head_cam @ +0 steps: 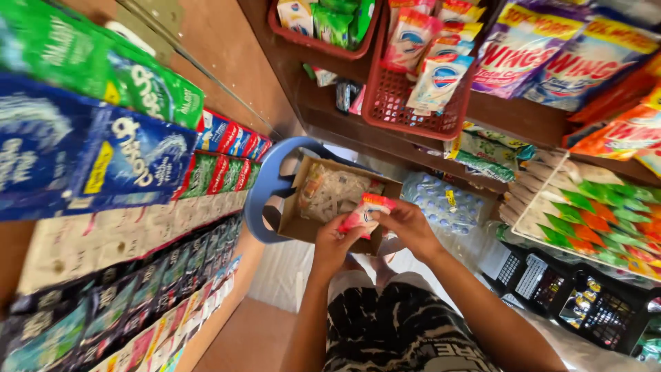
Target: Restocking various grocery items including canned goods, snacks, and toiletries onto shelves from boxes and baskets.
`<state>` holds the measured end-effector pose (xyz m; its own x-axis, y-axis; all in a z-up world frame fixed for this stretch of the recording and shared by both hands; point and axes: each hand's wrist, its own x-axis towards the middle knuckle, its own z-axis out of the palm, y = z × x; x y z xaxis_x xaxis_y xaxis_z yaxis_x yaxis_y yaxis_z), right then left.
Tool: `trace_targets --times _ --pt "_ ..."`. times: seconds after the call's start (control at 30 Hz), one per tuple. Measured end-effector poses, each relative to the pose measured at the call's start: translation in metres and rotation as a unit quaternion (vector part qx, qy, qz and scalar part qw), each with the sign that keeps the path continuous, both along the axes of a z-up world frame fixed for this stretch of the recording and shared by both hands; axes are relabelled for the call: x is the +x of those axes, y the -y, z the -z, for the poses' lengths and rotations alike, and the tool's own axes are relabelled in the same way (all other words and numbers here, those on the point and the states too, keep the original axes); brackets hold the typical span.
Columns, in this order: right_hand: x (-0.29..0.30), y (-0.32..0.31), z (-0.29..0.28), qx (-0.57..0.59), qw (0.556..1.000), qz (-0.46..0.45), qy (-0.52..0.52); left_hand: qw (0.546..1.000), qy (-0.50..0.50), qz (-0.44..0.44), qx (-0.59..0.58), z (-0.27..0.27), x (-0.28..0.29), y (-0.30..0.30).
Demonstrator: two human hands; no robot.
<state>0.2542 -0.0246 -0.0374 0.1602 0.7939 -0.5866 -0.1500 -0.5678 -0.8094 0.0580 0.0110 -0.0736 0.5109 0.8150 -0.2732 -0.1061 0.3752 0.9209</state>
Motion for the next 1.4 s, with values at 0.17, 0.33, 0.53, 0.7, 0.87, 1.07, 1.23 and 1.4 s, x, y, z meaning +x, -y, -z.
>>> trace_targets --times 0.17,0.33,0.53,0.7,0.87,1.07,1.23,1.4 --pt "-0.011 -0.01 -0.061 0.065 0.995 0.053 -0.055 0.993 0.003 -0.115 -0.037 0.014 -0.001 0.019" --pt "-0.016 -0.008 -0.072 0.118 0.979 0.125 -0.106 0.984 0.025 -0.171 -0.045 -0.087 0.003 0.004" --pt "-0.029 -0.008 -0.075 0.182 0.967 0.152 -0.098 0.984 0.008 -0.174 0.02 -0.128 -0.004 -0.006" --pt "-0.046 -0.016 -0.092 0.225 0.953 0.192 -0.06 0.97 -0.061 -0.199 0.125 -0.136 -0.002 -0.012" --pt "-0.04 -0.024 -0.101 0.226 0.952 0.202 0.039 0.972 -0.063 -0.159 0.16 -0.105 -0.006 -0.011" --pt "-0.026 -0.031 -0.097 0.295 0.917 0.205 0.172 0.988 0.011 -0.057 0.144 -0.123 -0.005 -0.015" --pt "-0.02 -0.042 -0.118 0.314 0.9 0.177 0.247 0.972 -0.066 0.005 0.224 -0.114 -0.008 -0.017" --pt "0.008 -0.069 -0.143 0.309 0.868 0.07 0.383 0.991 -0.022 0.039 0.129 -0.102 -0.01 -0.027"
